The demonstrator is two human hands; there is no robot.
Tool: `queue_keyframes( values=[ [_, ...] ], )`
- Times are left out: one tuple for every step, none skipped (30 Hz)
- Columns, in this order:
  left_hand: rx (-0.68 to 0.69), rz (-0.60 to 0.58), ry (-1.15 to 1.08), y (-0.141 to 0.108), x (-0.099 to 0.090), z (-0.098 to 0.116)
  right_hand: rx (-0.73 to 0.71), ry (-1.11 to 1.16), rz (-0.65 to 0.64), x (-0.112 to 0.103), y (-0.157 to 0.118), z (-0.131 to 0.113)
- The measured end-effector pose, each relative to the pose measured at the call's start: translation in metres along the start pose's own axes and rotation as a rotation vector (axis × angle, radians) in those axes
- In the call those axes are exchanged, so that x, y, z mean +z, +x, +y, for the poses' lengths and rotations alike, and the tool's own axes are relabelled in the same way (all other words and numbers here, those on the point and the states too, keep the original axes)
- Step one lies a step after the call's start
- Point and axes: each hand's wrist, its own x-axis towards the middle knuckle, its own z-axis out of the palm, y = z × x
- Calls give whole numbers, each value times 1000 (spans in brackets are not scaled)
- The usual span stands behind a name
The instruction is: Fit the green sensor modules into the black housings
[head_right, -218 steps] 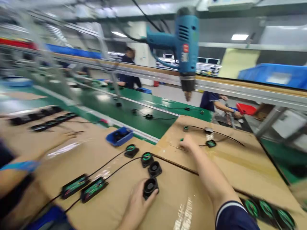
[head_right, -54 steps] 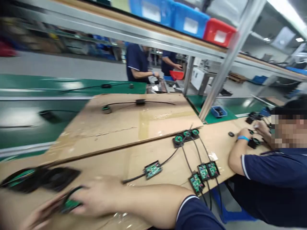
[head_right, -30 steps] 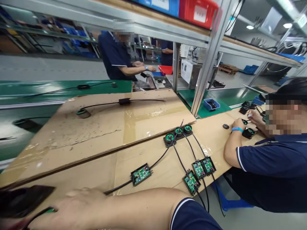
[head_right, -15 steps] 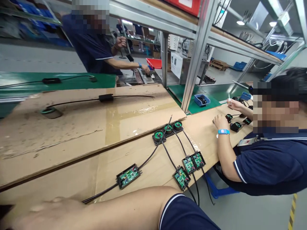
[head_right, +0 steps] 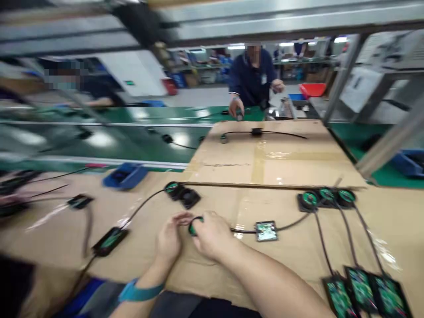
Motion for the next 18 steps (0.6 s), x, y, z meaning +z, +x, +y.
queue_keyframes(
  values=[
    [-15, -4, -22, 0, 1, -2, 21, 27, 0, 1, 0, 0],
    [-23, -12, -40, 1, 2, -3, 37, 52, 1, 2, 0, 1],
    [-24, -18, -51, 2, 2, -3, 44, 77, 6, 3, 0, 1],
    [-24, -21, -62, 2, 2, -2, 49, 103, 21, 2, 0, 1],
    [-25, -20, -74, 1, 1, -2, 55, 129, 49, 2, -2, 1],
    [-27, -20, -88, 0, 0, -1, 59, 156, 88, 1, -3, 1],
    [-29, -20, -101, -1, 0, -1, 60, 181, 134, 0, -4, 1],
    [-30, -20, -110, -2, -1, -2, 57, 202, 179, 0, -5, 2],
    [-30, -23, -115, -3, -2, -2, 56, 217, 218, 0, -6, 2],
    [-29, -26, -116, -3, -2, -3, 58, 224, 245, 1, -6, 3],
    [-28, -31, -113, -2, -2, -4, 64, 224, 258, 2, -6, 4],
    [-27, -35, -109, -2, -2, -5, 72, 217, 254, 3, -6, 5],
    [-25, -35, -103, -1, -2, -6, 80, 203, 239, 5, -5, 6],
    [-24, -34, -95, 0, -2, -6, 85, 183, 215, 6, -4, 6],
    [-22, -32, -86, 1, -3, -7, 86, 157, 186, 8, -3, 6],
    [-24, -30, -76, 2, -4, -8, 86, 125, 156, 10, -3, 5],
    [-31, -29, -68, 2, -6, -9, 87, 90, 126, 11, -2, 4],
    [-42, -30, -59, 2, -8, -9, 92, 52, 99, 11, -2, 3]
  ],
)
